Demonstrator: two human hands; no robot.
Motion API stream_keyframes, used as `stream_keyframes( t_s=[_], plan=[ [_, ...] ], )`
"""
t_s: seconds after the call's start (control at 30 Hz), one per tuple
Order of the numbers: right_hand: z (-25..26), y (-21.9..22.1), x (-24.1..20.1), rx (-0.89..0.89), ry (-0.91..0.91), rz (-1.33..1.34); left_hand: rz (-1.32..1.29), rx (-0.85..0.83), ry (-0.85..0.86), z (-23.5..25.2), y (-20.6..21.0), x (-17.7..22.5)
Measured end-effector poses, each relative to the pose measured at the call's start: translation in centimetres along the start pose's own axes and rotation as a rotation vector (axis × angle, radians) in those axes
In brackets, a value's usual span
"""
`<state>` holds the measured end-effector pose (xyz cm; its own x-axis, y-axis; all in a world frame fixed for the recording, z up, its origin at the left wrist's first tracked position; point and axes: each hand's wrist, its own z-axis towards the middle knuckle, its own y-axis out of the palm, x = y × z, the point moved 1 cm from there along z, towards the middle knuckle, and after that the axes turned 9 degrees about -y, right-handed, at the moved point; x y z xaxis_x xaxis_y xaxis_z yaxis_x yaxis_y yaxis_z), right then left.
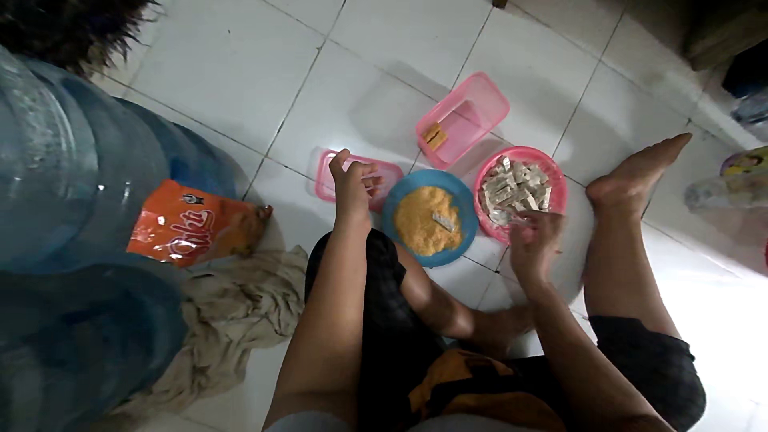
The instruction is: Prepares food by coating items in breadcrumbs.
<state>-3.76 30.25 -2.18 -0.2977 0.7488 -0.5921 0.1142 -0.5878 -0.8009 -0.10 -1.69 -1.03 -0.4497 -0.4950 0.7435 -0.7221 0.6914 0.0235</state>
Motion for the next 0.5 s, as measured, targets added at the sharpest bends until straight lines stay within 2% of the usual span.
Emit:
stream_keyframes(
  t_s=[0.17, 0.27, 0.37, 0.5],
  plan=[
    [2.1, 9.1, -6.2, -0.604, -0.600, -0.082, 0.024, -0.001, 0.008, 0.0, -0.2, -0.1],
    [2.9, 12.9, -7.4, -0.850, -0.756, -0.145, 0.034, -0.006, -0.003, 0.1, -0.1, -0.1],
    [3.9, 14.6, -7.2, -0.916, -0.774, -0.169, 0.023, -0.014, -0.017, 0.2, -0.1, 0.0],
    [5.3, 14.9, -7.3, -0.900, -0.791, -0.131, 0.037, -0.049, -0.020, 0.3, 0.0, -0.1]
  ],
)
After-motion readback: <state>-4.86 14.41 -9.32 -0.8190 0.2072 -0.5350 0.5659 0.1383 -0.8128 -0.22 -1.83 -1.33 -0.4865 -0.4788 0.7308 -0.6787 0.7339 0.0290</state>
